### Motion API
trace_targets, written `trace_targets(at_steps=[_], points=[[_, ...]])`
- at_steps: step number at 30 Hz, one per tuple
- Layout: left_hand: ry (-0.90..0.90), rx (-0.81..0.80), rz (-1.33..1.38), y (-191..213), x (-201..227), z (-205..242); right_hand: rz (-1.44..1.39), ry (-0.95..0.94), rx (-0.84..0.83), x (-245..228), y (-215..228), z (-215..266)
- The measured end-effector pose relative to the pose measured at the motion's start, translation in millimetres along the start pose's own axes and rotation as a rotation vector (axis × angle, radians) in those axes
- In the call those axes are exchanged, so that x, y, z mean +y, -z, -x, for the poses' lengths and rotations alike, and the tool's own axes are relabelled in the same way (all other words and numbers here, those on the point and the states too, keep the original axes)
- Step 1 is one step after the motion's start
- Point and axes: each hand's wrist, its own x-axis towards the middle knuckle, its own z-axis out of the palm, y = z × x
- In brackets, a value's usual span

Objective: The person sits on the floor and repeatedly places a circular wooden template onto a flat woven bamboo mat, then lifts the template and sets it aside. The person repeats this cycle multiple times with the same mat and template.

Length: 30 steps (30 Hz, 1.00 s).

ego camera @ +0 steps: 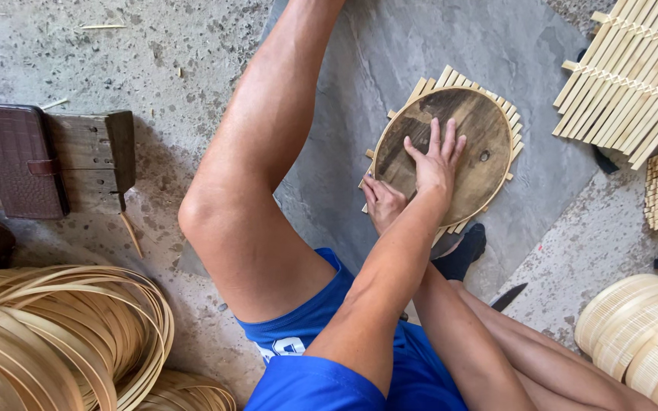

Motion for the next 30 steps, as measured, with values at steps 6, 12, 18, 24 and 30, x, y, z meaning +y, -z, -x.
trace_targets(at_steps=[6,12,18,24,30], points=[[-0.003,0.025,-0.011,-6,0,-2,0.096,-0.050,-0.030,1,-6,-5],[0.036,0.112,0.005,-11,5,-4,0.126,-0.022,-0.090,4,-6,18],[-0.028,0.064,-0.062,-12,1,-3,0.064,0.260,-0.078,44,8,83],[-0.051,0.032,-0.122,-11,-6,-6,0.122,0.092,-0.314,96,19,110],[-0.018,0.100,-0.114,-17,-2,-8,0.397,0.340,-0.428,131,81,125]])
